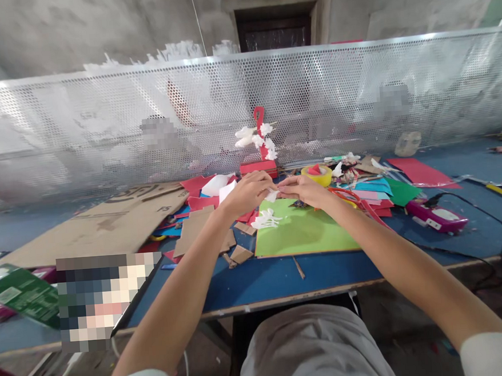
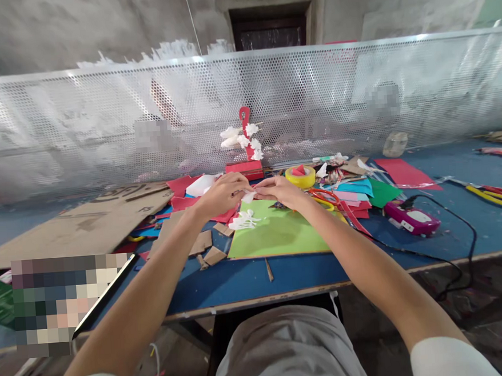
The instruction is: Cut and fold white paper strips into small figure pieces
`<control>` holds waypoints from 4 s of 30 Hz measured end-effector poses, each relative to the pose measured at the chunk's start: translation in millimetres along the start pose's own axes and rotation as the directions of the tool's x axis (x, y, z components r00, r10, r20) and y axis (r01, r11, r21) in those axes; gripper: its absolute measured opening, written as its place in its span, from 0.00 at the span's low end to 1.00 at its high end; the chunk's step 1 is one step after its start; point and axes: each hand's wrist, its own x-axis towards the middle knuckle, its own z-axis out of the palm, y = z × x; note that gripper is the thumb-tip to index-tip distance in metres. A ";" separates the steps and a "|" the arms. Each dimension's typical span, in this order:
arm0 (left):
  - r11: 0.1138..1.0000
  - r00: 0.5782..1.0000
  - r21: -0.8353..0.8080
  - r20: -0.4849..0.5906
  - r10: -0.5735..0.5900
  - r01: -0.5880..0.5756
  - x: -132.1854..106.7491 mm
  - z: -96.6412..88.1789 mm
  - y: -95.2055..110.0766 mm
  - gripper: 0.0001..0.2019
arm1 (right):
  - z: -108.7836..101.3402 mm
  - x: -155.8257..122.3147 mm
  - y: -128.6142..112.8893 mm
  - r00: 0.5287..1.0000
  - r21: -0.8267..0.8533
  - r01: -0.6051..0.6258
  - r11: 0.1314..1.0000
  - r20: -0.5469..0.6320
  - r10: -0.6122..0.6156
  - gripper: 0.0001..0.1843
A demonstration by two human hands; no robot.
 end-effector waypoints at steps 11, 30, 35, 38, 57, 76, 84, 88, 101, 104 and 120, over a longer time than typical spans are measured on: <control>0.925 0.996 -0.372 -0.005 -0.090 0.082 -0.8 -6.2 18.6 0.37 | -8.4 1.5 -7.0 0.999 0.239 -0.040 0.970 -0.018 0.046 0.08; 0.819 0.880 -0.482 -0.181 -0.440 0.310 8.1 14.3 24.5 0.07 | 3.4 -1.1 -4.6 0.990 -0.029 0.120 0.992 -0.069 -0.122 0.14; 0.668 0.825 -0.658 -0.122 -0.551 0.349 9.3 20.0 20.0 0.08 | 3.3 0.5 -1.1 0.950 -0.294 0.285 0.912 -0.038 -0.309 0.16; 0.585 0.795 -0.725 -0.085 -0.601 0.365 9.2 21.9 18.7 0.09 | 2.1 3.6 3.0 0.927 -0.394 0.343 0.853 -0.006 -0.375 0.18; 0.335 0.829 -0.832 0.236 -0.507 0.442 -0.8 14.6 1.6 0.17 | -2.5 6.0 1.2 0.853 -0.550 0.399 0.734 -0.072 -0.517 0.15; 0.592 0.838 -0.594 0.360 -0.410 0.545 -8.7 10.9 -14.2 0.04 | -9.5 8.1 1.1 0.877 -0.453 0.353 0.819 -0.145 -0.458 0.14; 0.368 0.764 -0.717 0.354 -0.540 0.592 3.8 21.0 10.2 0.04 | 0.8 4.9 -3.4 0.875 -0.422 0.388 0.819 -0.112 -0.472 0.14; 0.307 0.719 -0.748 0.309 -0.623 0.588 5.9 25.3 12.6 0.04 | 3.6 3.3 -6.1 0.870 -0.446 0.397 0.802 -0.094 -0.483 0.13; 0.210 0.735 -0.881 0.199 -0.649 0.424 7.5 28.4 13.9 0.10 | -1.0 6.8 2.9 0.899 -0.418 0.368 0.831 -0.067 -0.432 0.15; 0.210 0.744 -0.889 0.189 -0.641 0.407 8.9 26.9 16.1 0.11 | -1.3 8.4 3.9 0.897 -0.387 0.379 0.840 -0.069 -0.436 0.14; 0.297 0.894 -0.934 0.046 -0.446 0.196 9.3 8.8 25.0 0.14 | -18.6 6.6 2.4 0.967 -0.053 0.218 0.974 -0.124 -0.223 0.11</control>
